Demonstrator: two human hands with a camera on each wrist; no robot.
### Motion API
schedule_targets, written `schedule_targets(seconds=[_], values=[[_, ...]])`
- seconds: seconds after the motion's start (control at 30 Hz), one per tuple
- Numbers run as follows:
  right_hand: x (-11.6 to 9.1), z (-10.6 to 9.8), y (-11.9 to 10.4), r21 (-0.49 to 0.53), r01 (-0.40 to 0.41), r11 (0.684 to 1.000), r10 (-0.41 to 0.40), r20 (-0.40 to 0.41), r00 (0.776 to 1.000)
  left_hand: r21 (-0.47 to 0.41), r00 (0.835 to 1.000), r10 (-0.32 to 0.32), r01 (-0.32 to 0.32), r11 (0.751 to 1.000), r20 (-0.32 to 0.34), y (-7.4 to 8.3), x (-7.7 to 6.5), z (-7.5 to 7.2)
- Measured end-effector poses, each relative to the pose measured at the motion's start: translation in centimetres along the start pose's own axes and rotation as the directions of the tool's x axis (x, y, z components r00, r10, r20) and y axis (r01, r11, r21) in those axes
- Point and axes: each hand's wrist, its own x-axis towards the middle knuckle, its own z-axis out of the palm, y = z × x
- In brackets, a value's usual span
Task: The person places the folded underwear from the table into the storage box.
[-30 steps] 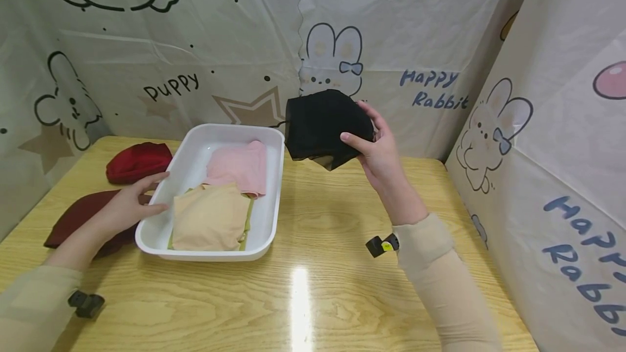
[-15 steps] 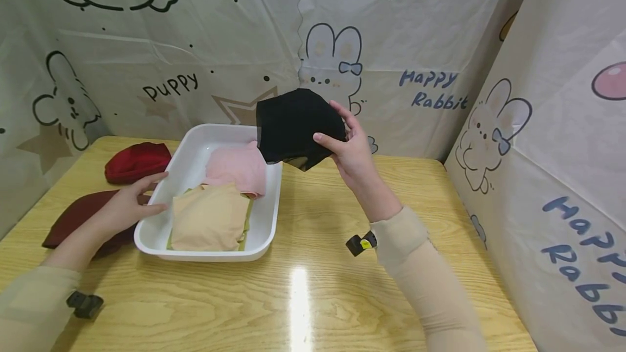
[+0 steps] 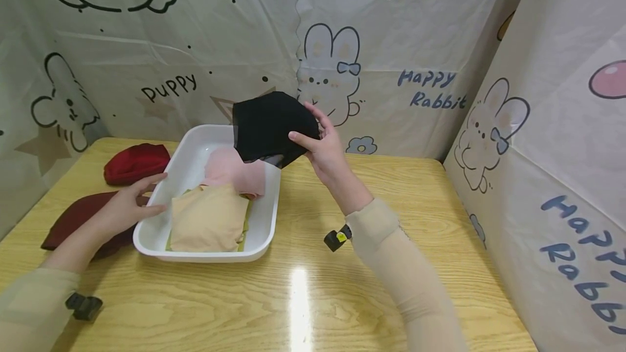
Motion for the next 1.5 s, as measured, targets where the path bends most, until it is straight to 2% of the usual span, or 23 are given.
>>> schedule_targets(seconds=[0.27, 0.7, 1.1, 1.3, 1.5], values=[[1.2, 1.0, 2.0, -0.010, -0.032, 0.999, 0.032, 0.007, 0.999, 0.009, 1.000, -0.014, 0.014, 1.000, 0.003, 0.2, 0.0, -0.1], [3.5, 2.2, 4.9, -0.083, -0.052, 0.995, 0.059, 0.088, 0.994, 0.009, 1.000, -0.008, 0.008, 1.000, 0.002, 0.2, 0.0, 0.0], [5.1, 2.9, 7.3, -0.209, -0.101, 0.973, 0.119, 0.073, 0.990, 0.013, 1.000, -0.013, 0.013, 1.000, 0.005, 0.2, 0.0, 0.0], [5.6, 2.9, 8.5, -0.215, -0.083, 0.973, 0.105, 0.089, 0.991, 0.011, 1.000, -0.019, 0.019, 1.000, 0.007, 0.3, 0.1, 0.1], [6.0, 2.8, 9.7, -0.272, -0.089, 0.958, 0.112, 0.070, 0.991, 0.010, 1.000, -0.016, 0.016, 1.000, 0.007, 0.3, 0.0, 0.0]])
